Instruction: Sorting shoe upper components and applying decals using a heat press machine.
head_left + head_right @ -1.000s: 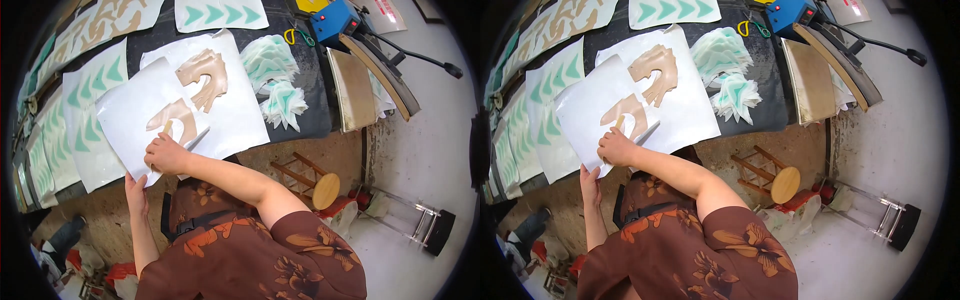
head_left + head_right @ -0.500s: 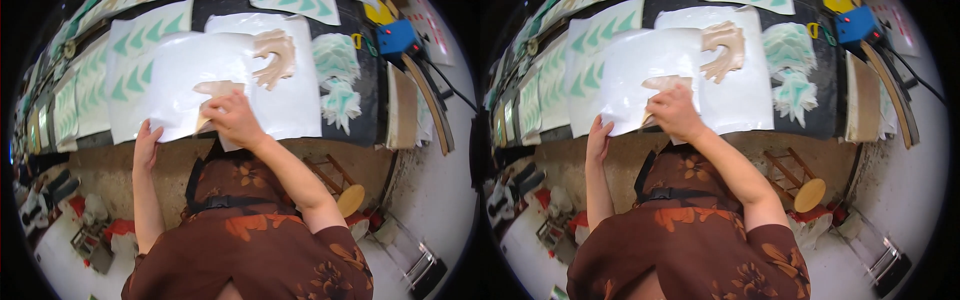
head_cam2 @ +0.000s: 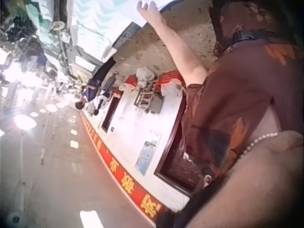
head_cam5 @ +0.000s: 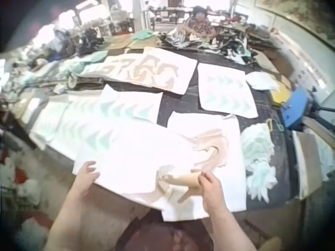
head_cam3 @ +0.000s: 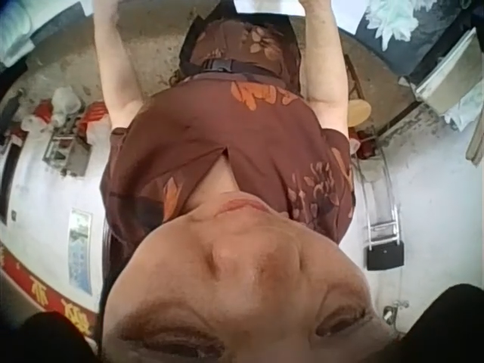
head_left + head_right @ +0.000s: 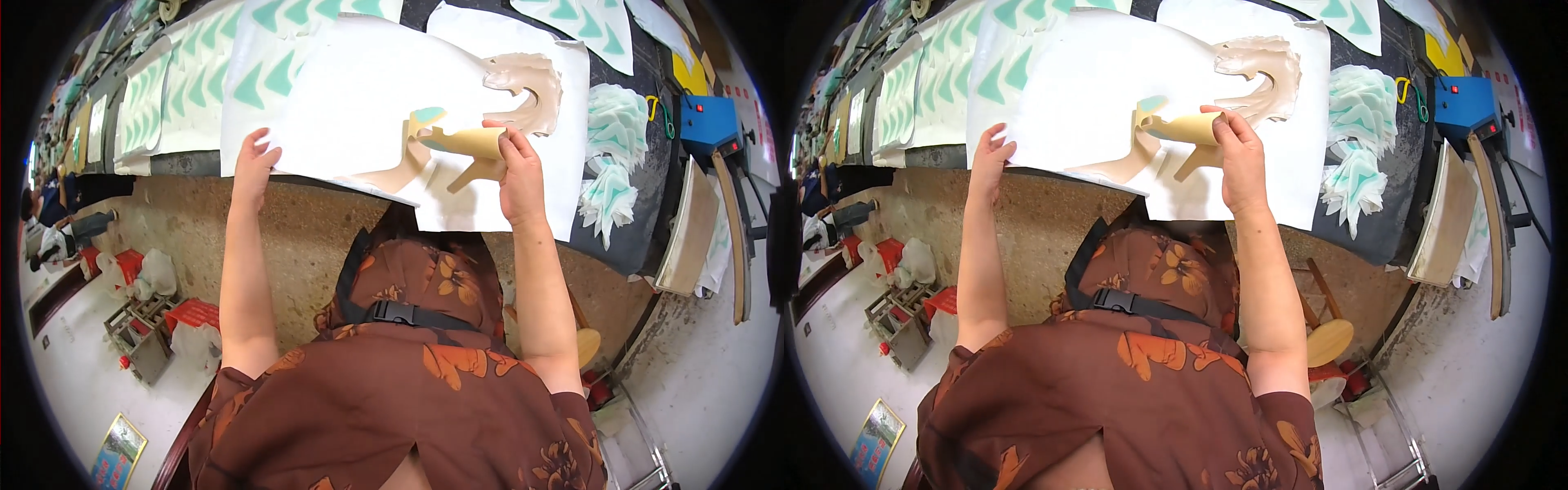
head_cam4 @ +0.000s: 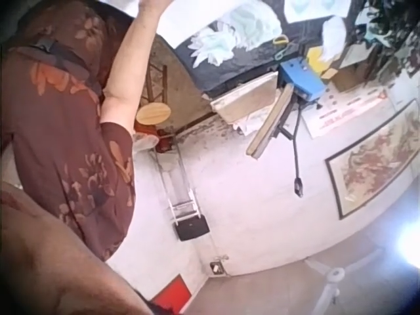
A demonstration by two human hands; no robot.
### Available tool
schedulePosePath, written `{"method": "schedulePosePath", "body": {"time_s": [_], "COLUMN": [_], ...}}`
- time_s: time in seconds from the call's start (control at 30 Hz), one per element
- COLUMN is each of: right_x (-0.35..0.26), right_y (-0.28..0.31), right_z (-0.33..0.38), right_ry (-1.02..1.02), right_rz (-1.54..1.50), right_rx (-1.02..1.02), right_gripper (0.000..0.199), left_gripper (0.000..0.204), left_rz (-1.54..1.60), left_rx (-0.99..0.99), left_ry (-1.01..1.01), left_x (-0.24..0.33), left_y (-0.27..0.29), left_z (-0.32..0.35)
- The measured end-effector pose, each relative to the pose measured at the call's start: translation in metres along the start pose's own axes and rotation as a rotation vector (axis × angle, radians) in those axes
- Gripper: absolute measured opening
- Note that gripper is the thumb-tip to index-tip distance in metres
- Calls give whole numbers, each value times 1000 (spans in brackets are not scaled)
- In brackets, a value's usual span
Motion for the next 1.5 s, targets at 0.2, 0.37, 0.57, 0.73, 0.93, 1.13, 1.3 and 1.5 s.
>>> {"method": "schedulePosePath", "body": {"time_s": [0.2,0.37,0.57,0.73,0.93,1.13,1.3,1.5], "right_x": [-5,-14,-23,-25,-20,-27,-27,-14], "right_y": [-19,-41,-50,-43,-24,-25,-15,20], "right_z": [11,17,20,27,25,27,21,-2], "right_ry": [-237,-246,-207,-183,-136,-174,-212,-212], "right_rz": [-120,-119,-73,35,148,81,-22,-54], "right_rx": [-36,-114,-144,-74,-27,11,20,159], "right_gripper": [25,25,20,22,27,24,22,21], "left_gripper": [43,69,75,64,46,43,30,25], "left_rz": [-514,-563,-481,-422,-413,-543,-464,-107], "left_rx": [-85,-337,-161,-224,-329,-385,-420,-789], "left_ry": [-700,-905,-895,-762,-593,-871,-1057,-516], "left_x": [72,47,25,3,10,4,4,21], "left_y": [-79,-168,-189,-185,-185,-194,-200,-193], "left_z": [52,74,48,10,7,17,18,21]}}
Point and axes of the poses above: each hand's wrist, its own z-axis away from the middle knuckle, its own y-axis out of the back of the hand, x = y × z, the point moved 3 cm from there along -z, towards the middle knuckle, and after that the axes turned 4 degrees about -y, right-handed, at the moved point
